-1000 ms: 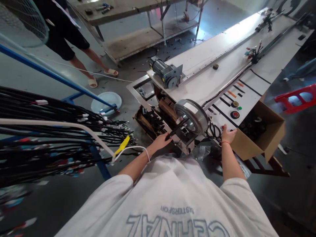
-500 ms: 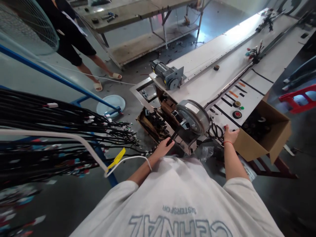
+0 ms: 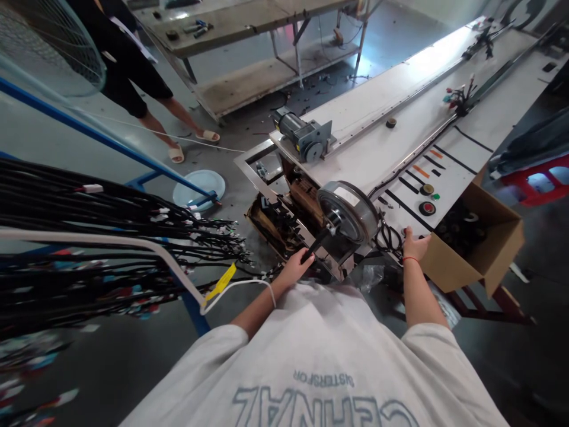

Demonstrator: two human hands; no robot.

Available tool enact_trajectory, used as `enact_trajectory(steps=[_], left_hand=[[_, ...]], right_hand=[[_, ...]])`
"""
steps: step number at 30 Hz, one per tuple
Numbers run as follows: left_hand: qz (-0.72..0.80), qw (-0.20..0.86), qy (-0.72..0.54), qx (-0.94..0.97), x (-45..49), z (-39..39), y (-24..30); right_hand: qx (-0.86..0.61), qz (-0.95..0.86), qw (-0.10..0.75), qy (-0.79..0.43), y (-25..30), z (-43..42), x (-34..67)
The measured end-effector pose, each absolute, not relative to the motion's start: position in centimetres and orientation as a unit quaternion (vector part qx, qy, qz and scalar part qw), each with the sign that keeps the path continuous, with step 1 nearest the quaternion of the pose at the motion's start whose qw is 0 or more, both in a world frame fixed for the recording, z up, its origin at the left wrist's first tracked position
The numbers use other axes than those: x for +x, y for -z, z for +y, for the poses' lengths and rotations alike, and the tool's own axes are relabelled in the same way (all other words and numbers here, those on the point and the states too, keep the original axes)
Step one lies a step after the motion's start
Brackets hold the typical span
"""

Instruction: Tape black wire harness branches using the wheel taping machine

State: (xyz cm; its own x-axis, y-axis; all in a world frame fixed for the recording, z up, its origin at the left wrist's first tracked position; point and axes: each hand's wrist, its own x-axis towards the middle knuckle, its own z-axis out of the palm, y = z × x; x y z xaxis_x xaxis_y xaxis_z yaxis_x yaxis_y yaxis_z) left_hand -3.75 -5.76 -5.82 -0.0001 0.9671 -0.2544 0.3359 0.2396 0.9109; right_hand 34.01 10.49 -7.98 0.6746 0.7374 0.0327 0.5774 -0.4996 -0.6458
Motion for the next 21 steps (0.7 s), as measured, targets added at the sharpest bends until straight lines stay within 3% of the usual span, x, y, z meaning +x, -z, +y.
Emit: enact_trajectory(steps=[14,21], left_hand=[[0.644,0.417,-0.297,0.568,-2.2,-0.5,4.6],[0.649,0.418,-0.167,0.614,-5.6,-2.6,8.2]], right_hand=[[-0.860,-0.373,0.323,-0.130,7.9,10.3,34.0],[-0.863,-0.370,0.320,-0.122,8.3,10.5,34.1]])
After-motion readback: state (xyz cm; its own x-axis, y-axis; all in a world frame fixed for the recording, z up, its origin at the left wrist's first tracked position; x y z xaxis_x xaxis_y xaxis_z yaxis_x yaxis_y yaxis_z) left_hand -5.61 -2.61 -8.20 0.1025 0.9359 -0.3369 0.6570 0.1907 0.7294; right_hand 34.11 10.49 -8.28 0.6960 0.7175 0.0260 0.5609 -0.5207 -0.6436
